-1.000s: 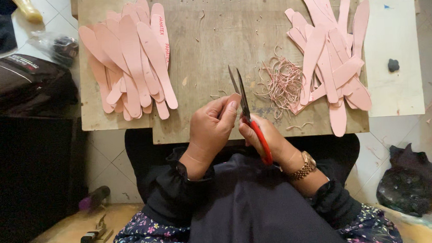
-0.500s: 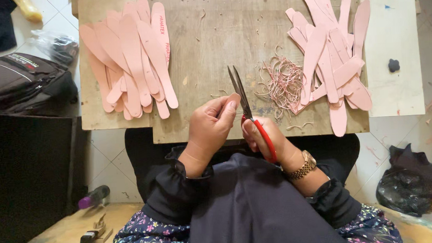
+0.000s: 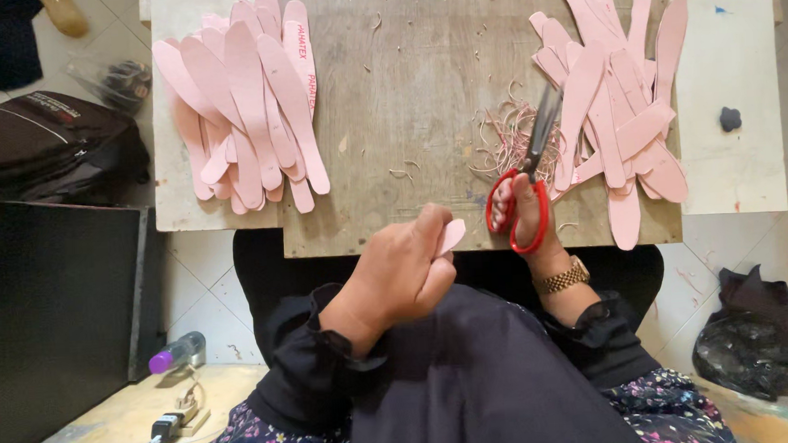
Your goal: The person sits with a board on their lap and uses red-handled scissors to trim excess material from the edges of pink insole blanks, one at a time, placing trimmed blanks onto piles on the board and letting trimmings accumulate as scraps.
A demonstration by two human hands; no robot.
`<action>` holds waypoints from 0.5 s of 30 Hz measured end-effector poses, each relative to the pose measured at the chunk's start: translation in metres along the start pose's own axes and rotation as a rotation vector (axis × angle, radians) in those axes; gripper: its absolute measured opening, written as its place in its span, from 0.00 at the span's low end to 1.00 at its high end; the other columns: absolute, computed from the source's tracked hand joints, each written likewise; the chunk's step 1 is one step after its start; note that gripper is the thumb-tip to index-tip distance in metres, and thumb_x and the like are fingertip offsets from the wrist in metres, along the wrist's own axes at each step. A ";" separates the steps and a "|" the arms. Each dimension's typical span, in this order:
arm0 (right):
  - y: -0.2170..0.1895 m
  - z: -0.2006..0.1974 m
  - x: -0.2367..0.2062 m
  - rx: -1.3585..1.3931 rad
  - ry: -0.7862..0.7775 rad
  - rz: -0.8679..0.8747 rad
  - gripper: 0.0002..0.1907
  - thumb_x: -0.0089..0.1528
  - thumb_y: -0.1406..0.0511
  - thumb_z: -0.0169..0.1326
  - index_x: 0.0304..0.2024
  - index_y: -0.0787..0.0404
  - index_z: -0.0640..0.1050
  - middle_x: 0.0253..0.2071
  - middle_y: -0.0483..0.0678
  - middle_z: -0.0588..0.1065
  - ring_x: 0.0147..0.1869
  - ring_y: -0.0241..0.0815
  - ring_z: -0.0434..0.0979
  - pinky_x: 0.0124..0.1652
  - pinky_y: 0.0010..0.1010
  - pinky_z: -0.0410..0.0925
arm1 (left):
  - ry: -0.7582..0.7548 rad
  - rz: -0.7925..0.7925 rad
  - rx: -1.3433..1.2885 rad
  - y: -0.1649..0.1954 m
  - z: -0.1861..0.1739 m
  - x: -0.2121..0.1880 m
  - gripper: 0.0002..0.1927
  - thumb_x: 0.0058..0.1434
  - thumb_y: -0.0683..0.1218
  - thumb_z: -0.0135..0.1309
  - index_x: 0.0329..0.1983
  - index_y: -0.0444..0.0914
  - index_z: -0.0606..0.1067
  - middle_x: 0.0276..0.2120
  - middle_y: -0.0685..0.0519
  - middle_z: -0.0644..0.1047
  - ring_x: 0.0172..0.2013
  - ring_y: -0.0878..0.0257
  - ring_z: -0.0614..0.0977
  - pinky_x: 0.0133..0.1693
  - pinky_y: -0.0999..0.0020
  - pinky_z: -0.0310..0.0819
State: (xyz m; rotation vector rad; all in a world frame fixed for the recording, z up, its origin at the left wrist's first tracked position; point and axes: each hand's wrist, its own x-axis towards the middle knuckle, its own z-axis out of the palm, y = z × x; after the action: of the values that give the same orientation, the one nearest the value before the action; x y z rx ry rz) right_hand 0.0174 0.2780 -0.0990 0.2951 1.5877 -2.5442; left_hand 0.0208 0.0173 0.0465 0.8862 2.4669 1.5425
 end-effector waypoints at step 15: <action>0.006 -0.019 0.005 0.215 -0.068 -0.021 0.26 0.67 0.42 0.54 0.34 0.55 0.69 0.29 0.42 0.66 0.30 0.37 0.67 0.33 0.31 0.65 | 0.284 0.379 0.789 0.026 -0.099 0.014 0.24 0.71 0.42 0.57 0.68 0.53 0.77 0.57 0.56 0.74 0.57 0.59 0.77 0.58 0.64 0.72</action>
State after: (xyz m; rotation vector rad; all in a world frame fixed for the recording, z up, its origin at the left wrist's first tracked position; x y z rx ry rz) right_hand 0.0154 0.2922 -0.1136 0.2113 1.3031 -2.7128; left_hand -0.0170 -0.0453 0.1198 1.3732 3.3399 0.7446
